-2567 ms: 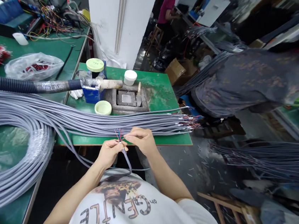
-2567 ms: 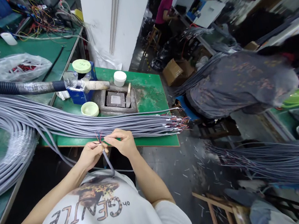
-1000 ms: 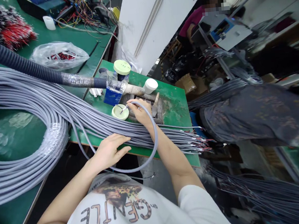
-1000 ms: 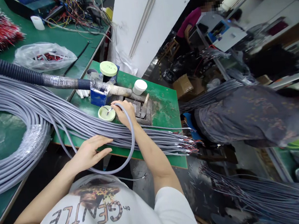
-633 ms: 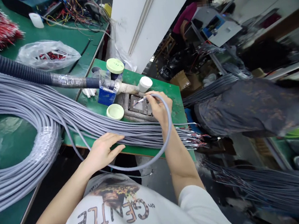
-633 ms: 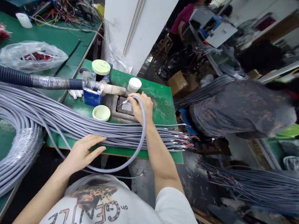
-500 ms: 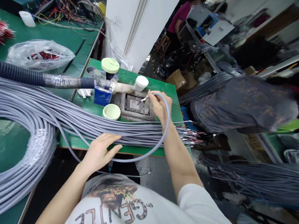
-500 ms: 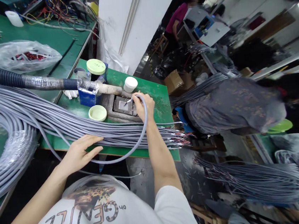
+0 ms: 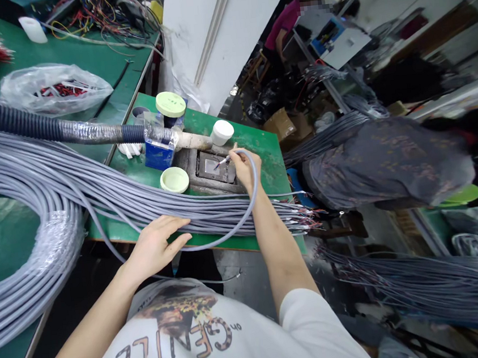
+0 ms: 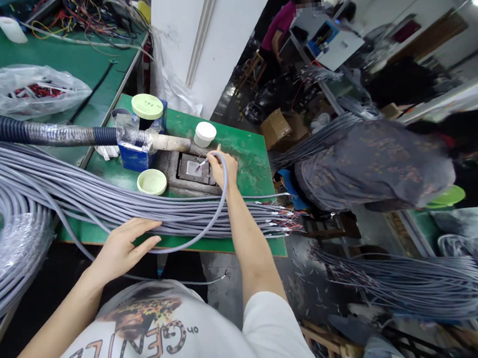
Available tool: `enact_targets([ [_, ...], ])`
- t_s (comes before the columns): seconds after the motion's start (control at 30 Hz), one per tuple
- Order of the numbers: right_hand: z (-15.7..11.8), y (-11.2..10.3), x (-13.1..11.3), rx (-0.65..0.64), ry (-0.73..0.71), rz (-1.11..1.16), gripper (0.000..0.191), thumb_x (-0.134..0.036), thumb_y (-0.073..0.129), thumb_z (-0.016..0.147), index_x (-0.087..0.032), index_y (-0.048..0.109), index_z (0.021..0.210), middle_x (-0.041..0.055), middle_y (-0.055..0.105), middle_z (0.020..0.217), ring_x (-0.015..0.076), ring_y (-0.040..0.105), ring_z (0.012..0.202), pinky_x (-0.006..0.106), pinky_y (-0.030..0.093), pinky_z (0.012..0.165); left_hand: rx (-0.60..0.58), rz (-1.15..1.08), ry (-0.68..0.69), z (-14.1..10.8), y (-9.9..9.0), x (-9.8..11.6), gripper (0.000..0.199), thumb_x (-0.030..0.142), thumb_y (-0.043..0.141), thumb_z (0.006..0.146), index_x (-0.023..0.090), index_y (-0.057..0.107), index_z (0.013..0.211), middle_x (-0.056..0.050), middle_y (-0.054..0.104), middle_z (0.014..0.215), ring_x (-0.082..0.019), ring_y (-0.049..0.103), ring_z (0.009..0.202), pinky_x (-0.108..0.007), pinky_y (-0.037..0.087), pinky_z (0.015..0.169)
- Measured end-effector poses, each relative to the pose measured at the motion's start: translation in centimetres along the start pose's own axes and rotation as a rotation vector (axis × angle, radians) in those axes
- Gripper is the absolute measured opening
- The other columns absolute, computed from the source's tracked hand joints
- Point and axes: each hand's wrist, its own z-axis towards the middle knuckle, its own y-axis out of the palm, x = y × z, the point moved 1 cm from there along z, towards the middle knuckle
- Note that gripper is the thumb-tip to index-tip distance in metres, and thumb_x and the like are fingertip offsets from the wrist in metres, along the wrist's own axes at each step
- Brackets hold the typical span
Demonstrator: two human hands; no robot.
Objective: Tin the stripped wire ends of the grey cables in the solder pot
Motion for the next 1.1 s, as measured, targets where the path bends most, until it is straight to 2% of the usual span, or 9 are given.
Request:
enact_targets([
  [0.1, -0.1, 0.4, 0.0, 0.071, 0.035, -0.01, 0.028, -0.037, 0.05, 0.088, -0.017, 0.07, 0.087, 0.0065, 0.071, 0.083, 0.0204, 0.064, 0.081, 0.03, 0.048, 0.078, -0.007, 0.011, 0.005, 0.0, 0.1, -0.1, 0.031, 0.037, 0.056, 0.089, 0.018, 0.067, 0.111, -0.009, 0.071, 0.107, -0.022, 0.064, 0.099, -0.035, 0.05, 0.09],
  [0.27, -0.1, 0.8, -0.3, 0.061, 0.051, -0.022, 0.028, -0.037, 0.051, 0.086, -0.018, 0.071, 0.085, 0.0045, 0.071, 0.08, 0.0209, 0.065, 0.081, 0.03, 0.048, 0.077, -0.019, 0.022, -0.004, -0.1, 0.2, -0.1, 0.031, 0.038, 0.055, 0.09, 0.018, 0.067, 0.111, -0.009, 0.071, 0.107, -0.022, 0.064, 0.099, -0.036, 0.05, 0.09],
  [0.43, -0.7, -1.0, -2.3, 0.098, 0.04, 0.015, 0.028, -0.037, 0.051, 0.088, -0.018, 0.071, 0.085, 0.0045, 0.071, 0.079, 0.0209, 0.065, 0.08, 0.031, 0.049, 0.076, -0.012, -0.02, -0.031, 0.0, -0.1, -0.1, 0.031, 0.037, 0.057, 0.088, 0.018, 0.068, 0.11, -0.009, 0.071, 0.106, -0.022, 0.065, 0.098, -0.036, 0.05, 0.089],
  [0.6, -6.0, -4.7, -8.1, 0.169, -0.15, 0.2, 0.021, -0.034, 0.056, 0.089, -0.021, 0.071, 0.093, 0.005, 0.072, 0.09, 0.0177, 0.064, 0.078, 0.032, 0.051, 0.074, 0.015, -0.336, -0.185, 0.3, 0.0, 1.0, 0.03, 0.036, 0.061, 0.086, 0.018, 0.07, 0.108, -0.008, 0.073, 0.099, -0.021, 0.066, 0.092, -0.033, 0.051, 0.086],
  [0.7, -10.5, -5.6, -11.1, 0.106, -0.39, 0.321, 0.016, -0.032, 0.061, 0.087, -0.025, 0.071, 0.098, 0.0059, 0.073, 0.096, 0.021, 0.066, 0.085, 0.038, 0.054, 0.075, -0.009, -0.719, -0.355, 0.8, 1.2, 1.9, 0.037, 0.041, 0.064, 0.082, 0.015, 0.07, 0.108, -0.009, 0.074, 0.092, -0.02, 0.069, 0.086, -0.031, 0.054, 0.082],
  [0.8, -14.3, -5.2, -12.3, -0.014, -0.571, 0.373, 0.026, -0.022, 0.066, 0.083, -0.029, 0.068, 0.109, 0.0063, 0.073, 0.104, 0.0228, 0.066, 0.095, 0.041, 0.056, 0.076, 0.022, -0.999, -0.448, 1.1, 2.8, 2.6, 0.042, 0.047, 0.068, 0.078, 0.012, 0.073, 0.1, -0.009, 0.075, 0.083, -0.019, 0.069, 0.077, -0.029, 0.055, 0.077],
  [0.9, -16.7, -4.7, -12.1, -0.089, -0.639, 0.407, 0.042, -0.013, 0.063, 0.083, -0.029, 0.062, 0.121, 0.0077, 0.072, 0.108, 0.0232, 0.064, 0.103, 0.042, 0.056, 0.078, 0.092, -1.061, -0.47, 1.0, 4.0, 3.1, 0.037, 0.048, 0.069, 0.076, 0.013, 0.075, 0.085, -0.007, 0.074, 0.078, -0.017, 0.067, 0.071, -0.027, 0.054, 0.074],
  [0.97, -17.7, -4.7, -11.7, -0.108, -0.648, 0.42, 0.043, -0.01, 0.057, 0.086, -0.027, 0.059, 0.126, 0.0099, 0.071, 0.109, 0.0243, 0.063, 0.107, 0.044, 0.056, 0.079, 0.092, -1.04, -0.458, 0.6, 4.3, 3.4, 0.033, 0.045, 0.069, 0.077, 0.013, 0.076, 0.077, -0.007, 0.074, 0.078, -0.016, 0.067, 0.071, -0.027, 0.054, 0.073],
  [1.1, -19.1, -5.2, -11.5, -0.127, -0.604, 0.463, 0.046, -0.006, 0.051, 0.086, -0.028, 0.06, 0.126, 0.0102, 0.071, 0.109, 0.0242, 0.063, 0.105, 0.043, 0.056, 0.079, 0.084, -0.875, -0.322, 0.0, 4.2, 3.9, 0.025, 0.037, 0.066, 0.081, 0.015, 0.076, 0.075, -0.008, 0.074, 0.085, -0.017, 0.067, 0.078, -0.027, 0.052, 0.076],
])
